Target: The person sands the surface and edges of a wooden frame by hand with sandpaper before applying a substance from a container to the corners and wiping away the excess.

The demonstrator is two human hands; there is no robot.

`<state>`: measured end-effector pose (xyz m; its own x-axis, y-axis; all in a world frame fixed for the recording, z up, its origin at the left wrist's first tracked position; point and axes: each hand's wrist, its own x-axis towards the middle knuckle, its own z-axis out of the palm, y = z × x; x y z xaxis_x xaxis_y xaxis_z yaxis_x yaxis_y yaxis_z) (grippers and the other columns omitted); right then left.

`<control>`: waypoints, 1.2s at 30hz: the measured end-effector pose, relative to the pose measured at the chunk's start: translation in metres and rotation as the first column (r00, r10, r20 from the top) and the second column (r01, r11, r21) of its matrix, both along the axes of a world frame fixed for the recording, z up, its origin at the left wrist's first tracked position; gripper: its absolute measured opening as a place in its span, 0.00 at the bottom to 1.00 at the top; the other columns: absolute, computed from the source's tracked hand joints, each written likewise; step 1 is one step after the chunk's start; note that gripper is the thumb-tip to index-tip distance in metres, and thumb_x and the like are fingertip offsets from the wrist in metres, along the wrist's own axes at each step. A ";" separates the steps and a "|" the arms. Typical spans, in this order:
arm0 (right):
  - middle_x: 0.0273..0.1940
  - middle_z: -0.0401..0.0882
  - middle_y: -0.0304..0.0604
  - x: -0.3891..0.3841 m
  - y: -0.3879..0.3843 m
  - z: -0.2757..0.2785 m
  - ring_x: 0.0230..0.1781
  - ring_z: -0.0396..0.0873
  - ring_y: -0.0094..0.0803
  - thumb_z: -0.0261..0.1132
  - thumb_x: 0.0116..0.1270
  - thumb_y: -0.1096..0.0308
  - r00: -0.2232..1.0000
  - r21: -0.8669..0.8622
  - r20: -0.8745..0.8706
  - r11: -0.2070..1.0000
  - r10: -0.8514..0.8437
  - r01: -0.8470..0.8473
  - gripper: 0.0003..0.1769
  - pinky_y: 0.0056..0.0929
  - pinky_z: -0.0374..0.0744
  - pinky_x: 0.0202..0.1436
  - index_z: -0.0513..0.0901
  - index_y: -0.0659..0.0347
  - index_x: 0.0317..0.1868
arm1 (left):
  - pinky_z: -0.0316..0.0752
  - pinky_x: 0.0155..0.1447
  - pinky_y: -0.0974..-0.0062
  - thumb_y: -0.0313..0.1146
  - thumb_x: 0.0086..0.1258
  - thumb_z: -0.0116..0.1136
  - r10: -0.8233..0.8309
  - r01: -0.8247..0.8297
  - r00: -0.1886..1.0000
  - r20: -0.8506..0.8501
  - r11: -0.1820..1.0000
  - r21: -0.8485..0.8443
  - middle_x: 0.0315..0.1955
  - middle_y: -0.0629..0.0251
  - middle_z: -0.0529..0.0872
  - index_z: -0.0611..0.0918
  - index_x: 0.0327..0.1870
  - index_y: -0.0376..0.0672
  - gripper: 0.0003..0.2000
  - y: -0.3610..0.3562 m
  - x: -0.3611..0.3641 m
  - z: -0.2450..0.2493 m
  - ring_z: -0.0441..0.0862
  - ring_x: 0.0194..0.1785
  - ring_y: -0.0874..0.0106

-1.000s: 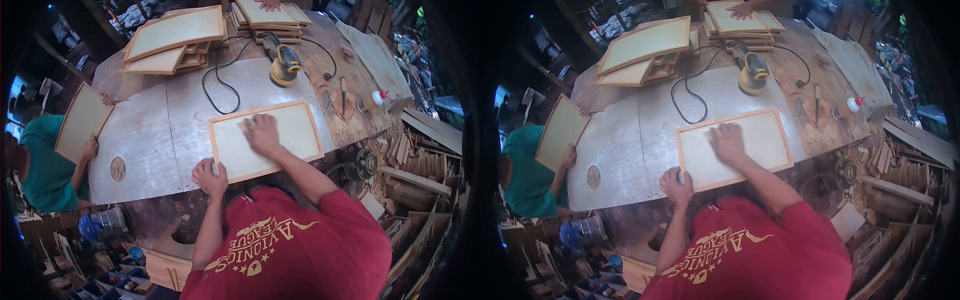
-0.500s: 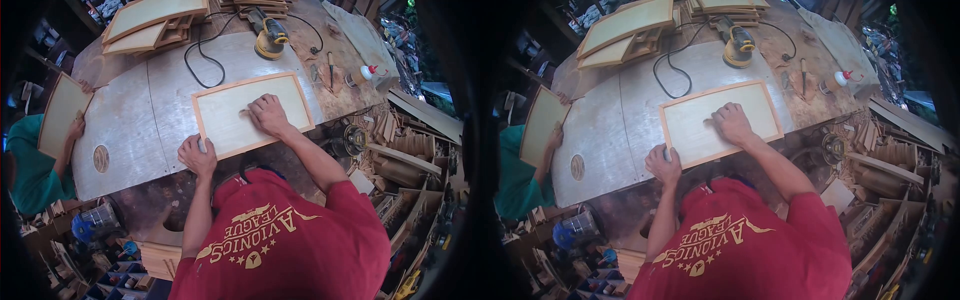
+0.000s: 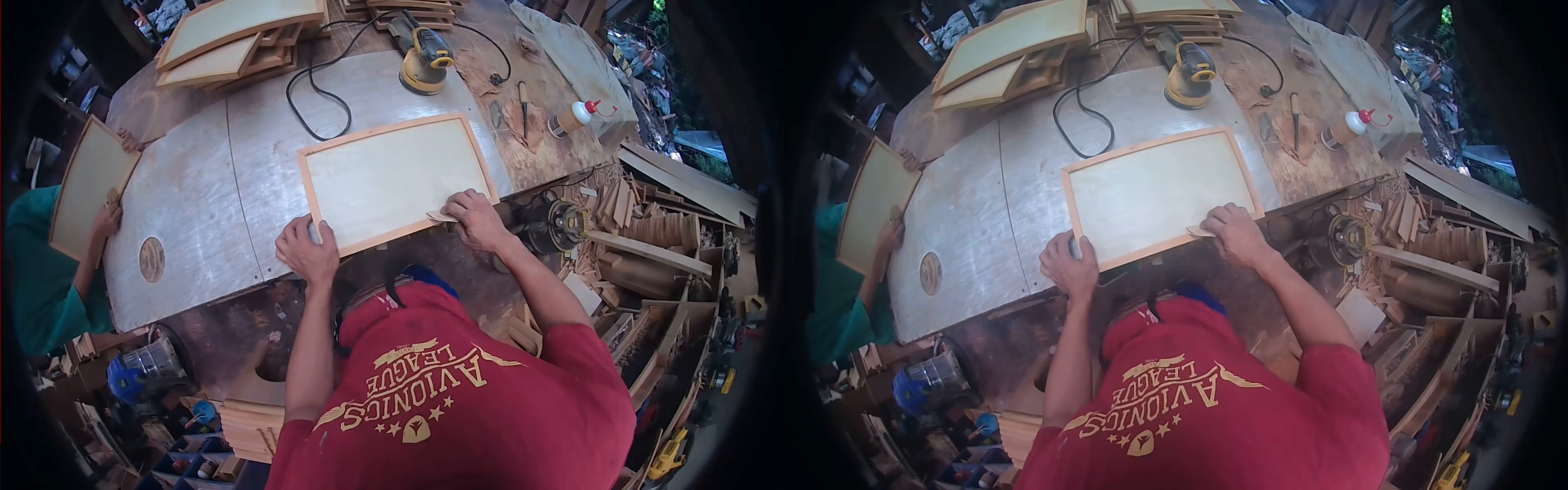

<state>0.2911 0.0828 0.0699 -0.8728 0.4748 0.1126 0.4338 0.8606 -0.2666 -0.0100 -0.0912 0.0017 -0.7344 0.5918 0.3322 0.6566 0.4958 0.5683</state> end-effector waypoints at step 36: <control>0.47 0.82 0.41 -0.014 0.004 -0.021 0.50 0.77 0.43 0.70 0.58 0.69 0.986 -0.148 -0.164 0.989 -0.015 -0.010 0.17 0.44 0.77 0.55 0.91 0.51 0.50 | 0.62 0.74 0.49 0.48 0.68 0.68 0.042 -0.010 0.988 0.152 0.978 -0.207 0.53 0.56 0.86 0.88 0.53 0.42 0.21 0.006 -0.018 0.005 0.74 0.64 0.52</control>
<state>0.2772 0.0872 0.0486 -0.8470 0.4991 0.1830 0.3754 0.8053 -0.4590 -0.0284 -0.0854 0.0066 -0.7831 0.6158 0.0870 0.5545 0.6280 0.5460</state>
